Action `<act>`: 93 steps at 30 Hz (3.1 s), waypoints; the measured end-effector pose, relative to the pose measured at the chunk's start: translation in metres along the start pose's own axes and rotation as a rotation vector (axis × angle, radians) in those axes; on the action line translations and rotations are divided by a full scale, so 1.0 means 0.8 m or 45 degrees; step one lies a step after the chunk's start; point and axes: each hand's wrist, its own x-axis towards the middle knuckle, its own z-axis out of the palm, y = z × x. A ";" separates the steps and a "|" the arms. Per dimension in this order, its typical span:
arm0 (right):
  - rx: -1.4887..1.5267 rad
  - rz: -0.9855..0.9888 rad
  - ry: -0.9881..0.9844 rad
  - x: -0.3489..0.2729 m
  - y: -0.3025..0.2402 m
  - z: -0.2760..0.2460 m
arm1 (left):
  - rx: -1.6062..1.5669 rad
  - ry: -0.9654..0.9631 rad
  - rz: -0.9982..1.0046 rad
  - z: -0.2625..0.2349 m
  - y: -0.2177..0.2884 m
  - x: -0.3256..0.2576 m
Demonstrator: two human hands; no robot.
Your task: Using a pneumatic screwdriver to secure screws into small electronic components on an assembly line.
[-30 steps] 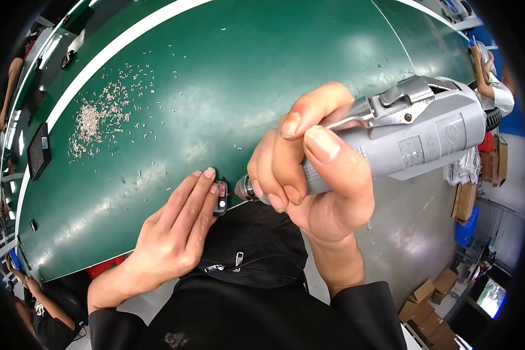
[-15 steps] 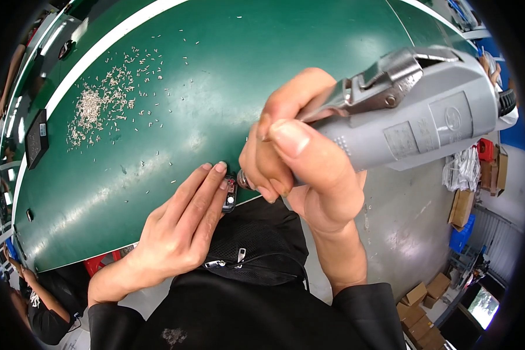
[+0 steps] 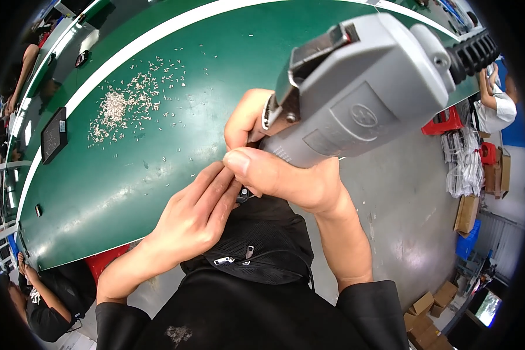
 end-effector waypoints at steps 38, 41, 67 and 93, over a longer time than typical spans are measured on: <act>0.704 -0.307 0.366 -0.040 0.053 -0.035 | 0.555 0.038 -0.719 -0.097 -0.172 -0.147; 0.730 -0.312 0.374 -0.045 0.052 -0.037 | 0.584 0.010 -0.662 -0.100 -0.174 -0.147; 0.801 -0.492 0.011 -0.020 0.011 0.069 | -2.275 0.927 -0.845 -0.037 0.054 -0.053; 0.770 -0.524 0.132 -0.031 0.024 0.049 | -0.914 0.742 -0.695 -0.031 0.042 -0.038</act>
